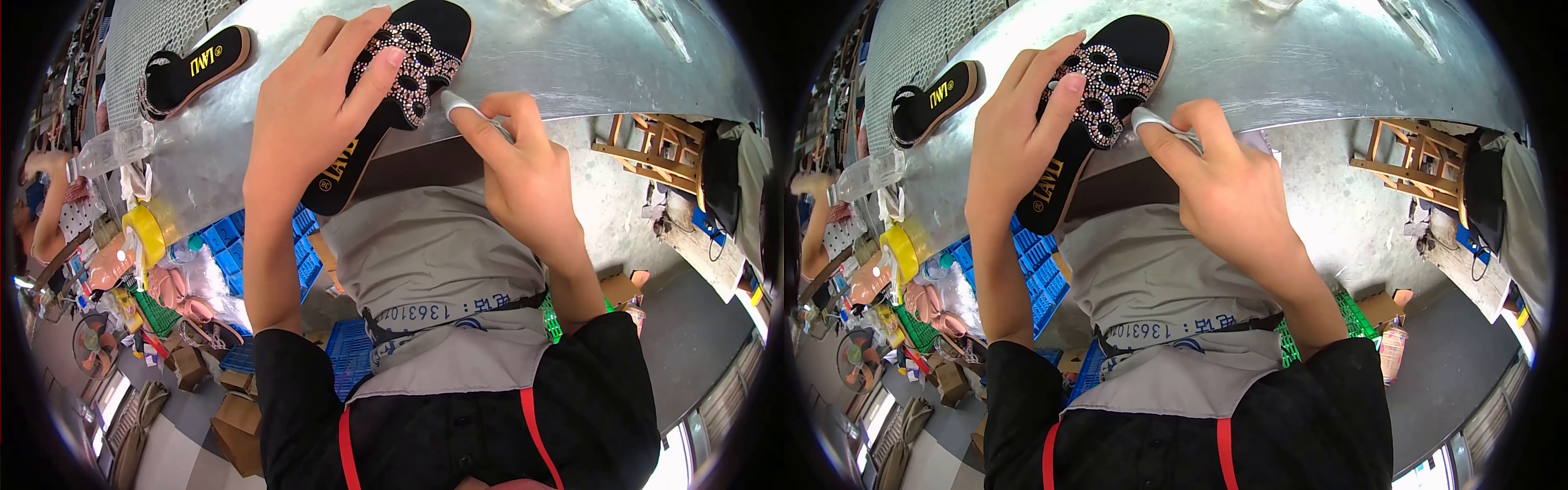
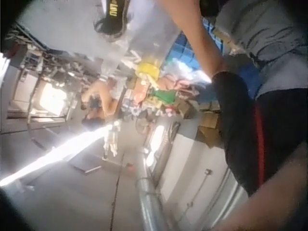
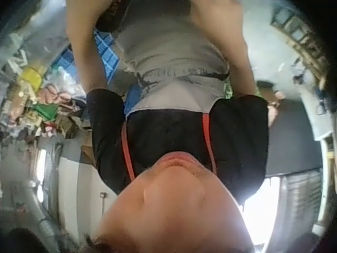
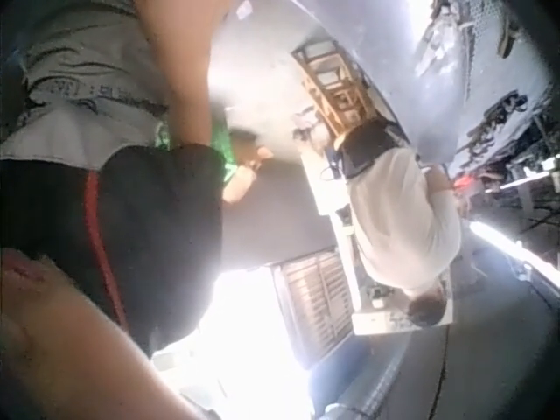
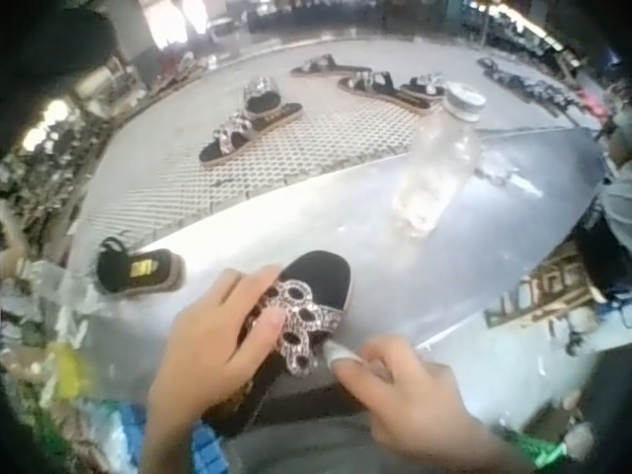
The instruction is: The worker is cleaning and finishing sandals on a factory assembly line, applying adhesive or cleaning fluid with a cloth.
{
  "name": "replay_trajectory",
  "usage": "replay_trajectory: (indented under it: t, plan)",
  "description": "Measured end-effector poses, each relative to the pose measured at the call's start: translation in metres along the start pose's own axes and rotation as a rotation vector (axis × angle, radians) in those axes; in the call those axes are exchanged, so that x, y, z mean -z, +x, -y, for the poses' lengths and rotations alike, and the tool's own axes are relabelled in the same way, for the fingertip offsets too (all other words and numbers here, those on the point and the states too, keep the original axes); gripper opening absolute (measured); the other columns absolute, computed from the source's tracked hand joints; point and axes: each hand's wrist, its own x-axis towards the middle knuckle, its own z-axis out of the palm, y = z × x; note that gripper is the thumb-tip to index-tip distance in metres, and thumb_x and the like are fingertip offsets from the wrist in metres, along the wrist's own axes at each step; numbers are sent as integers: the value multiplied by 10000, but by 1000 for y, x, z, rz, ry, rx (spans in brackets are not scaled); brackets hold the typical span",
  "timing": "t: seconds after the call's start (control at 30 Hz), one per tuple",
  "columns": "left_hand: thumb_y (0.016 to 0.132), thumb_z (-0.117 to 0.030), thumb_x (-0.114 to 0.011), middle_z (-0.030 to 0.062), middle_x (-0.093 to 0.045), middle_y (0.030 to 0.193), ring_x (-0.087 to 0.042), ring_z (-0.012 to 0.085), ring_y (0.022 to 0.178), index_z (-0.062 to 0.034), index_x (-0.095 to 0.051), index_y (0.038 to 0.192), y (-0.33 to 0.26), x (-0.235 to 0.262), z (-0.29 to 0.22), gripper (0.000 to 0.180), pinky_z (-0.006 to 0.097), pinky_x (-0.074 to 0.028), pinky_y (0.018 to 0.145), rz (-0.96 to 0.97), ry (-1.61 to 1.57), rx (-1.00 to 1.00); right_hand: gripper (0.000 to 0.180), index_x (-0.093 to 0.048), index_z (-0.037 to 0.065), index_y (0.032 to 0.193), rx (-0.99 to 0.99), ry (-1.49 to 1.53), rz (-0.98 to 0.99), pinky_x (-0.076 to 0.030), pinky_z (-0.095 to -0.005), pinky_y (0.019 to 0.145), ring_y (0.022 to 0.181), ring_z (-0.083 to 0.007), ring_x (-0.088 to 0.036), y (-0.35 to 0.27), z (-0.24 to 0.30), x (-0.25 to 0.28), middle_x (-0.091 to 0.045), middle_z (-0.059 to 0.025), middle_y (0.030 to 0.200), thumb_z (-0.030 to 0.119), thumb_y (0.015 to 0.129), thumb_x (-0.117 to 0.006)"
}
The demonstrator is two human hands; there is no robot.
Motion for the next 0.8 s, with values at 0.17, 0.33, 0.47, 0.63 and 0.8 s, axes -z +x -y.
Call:
replay_trajectory:
  t: [0.17,0.33,0.47,0.63,0.8]
  plan:
    - [1025,-229,-518,97,-636,1017,-646,241,874,-90,-624,1323,-2,-9,4,345,337,-504,787,-2,-93,99,408,-694,109,1144,112,-182,-105,-525,-308,528,623,-184,-645,6,2,-13,-558,-63,996,-17,758,-652]
    - [1020,-149,-463,138,-645,1289,-599,315,1178,-32,-615,1330,1,-22,21,364,366,-478,994,-251,229,-318,360,-693,130,1151,24,-321,-71,-512,-296,509,658,-159,-635,14,12,-19,-498,-47,923,43,804,-651]
    - [1024,-138,-449,162,-606,1380,-581,332,1255,-14,-610,1331,1,-26,26,368,389,-456,1055,-151,219,-327,368,-696,159,1139,-64,-399,32,-517,-302,489,674,-161,-632,5,13,-12,-484,-48,921,72,784,-651]
    - [1000,-148,-511,165,-664,1278,-634,339,1179,4,-622,1287,-1,-29,25,343,424,-467,1055,-155,19,-236,270,-686,178,1019,-62,-400,29,-522,-308,469,671,-167,-639,33,15,-21,-492,-46,923,96,763,-658]
    - [1000,-147,-501,167,-673,1267,-637,316,1186,14,-631,1268,3,-32,27,338,447,-446,1084,-169,146,-312,116,-659,140,863,-77,-468,20,-527,-312,464,649,-173,-637,25,15,-13,-499,-38,930,109,751,-661]
